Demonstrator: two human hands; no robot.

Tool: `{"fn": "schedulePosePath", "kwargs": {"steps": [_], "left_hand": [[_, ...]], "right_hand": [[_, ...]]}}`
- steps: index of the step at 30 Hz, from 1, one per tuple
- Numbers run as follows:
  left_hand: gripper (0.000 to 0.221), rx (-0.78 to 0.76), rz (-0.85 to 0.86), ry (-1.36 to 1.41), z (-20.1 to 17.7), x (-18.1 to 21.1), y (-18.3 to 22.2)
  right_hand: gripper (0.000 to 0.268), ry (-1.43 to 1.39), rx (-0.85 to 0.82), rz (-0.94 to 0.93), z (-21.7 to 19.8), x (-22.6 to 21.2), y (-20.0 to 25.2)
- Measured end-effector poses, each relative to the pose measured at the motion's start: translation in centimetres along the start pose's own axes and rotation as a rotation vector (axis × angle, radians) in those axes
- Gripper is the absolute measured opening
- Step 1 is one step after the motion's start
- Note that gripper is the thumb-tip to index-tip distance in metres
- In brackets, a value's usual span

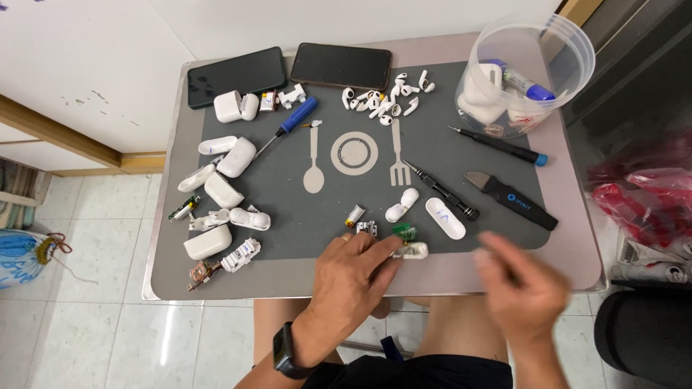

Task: Disassembling and inspecting small electronic components, likely wireless earbuds, using various tools on a repair mat.

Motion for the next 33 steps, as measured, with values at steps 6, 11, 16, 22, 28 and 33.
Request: {"fn": "schedulePosePath", "kwargs": {"steps": [6,11,16,22,28,33], "left_hand": [[0.042,-0.019,-0.072,0.181,-1.4,-0.9,0.1],[0.019,-0.157,-0.341,0.314,-2.6,-2.0,-2.4],[0.022,-0.551,-0.316,-0.005,0.0,-1.5,-5.7],[0.016,-0.641,-0.167,-0.049,1.5,-1.3,-8.0],[0.016,-0.789,-0.036,0.041,0.6,0.6,-10.0],[0.019,-0.896,-0.043,0.107,2.1,0.6,-10.7]], "right_hand": [[0.045,0.140,-0.163,-0.420,4.3,-5.4,1.7],[0.024,0.305,-0.279,-0.285,5.3,-5.6,0.6],[0.018,0.267,-0.290,-0.301,5.0,-6.2,0.6],[0.028,0.207,-0.315,-0.218,4.7,-5.9,0.4],[0.023,0.219,-0.280,-0.220,4.9,-5.4,0.7],[0.024,0.199,-0.252,-0.211,4.7,-5.1,0.8]]}}
Point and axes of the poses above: each hand's wrist, its own y-axis away from the middle knuckle, its own z-axis out of the palm, x = y × z, the point moved 6 cm from there along -y, towards the middle knuckle, and after that the axes turned 1 degree about x, right-handed, at the moved point
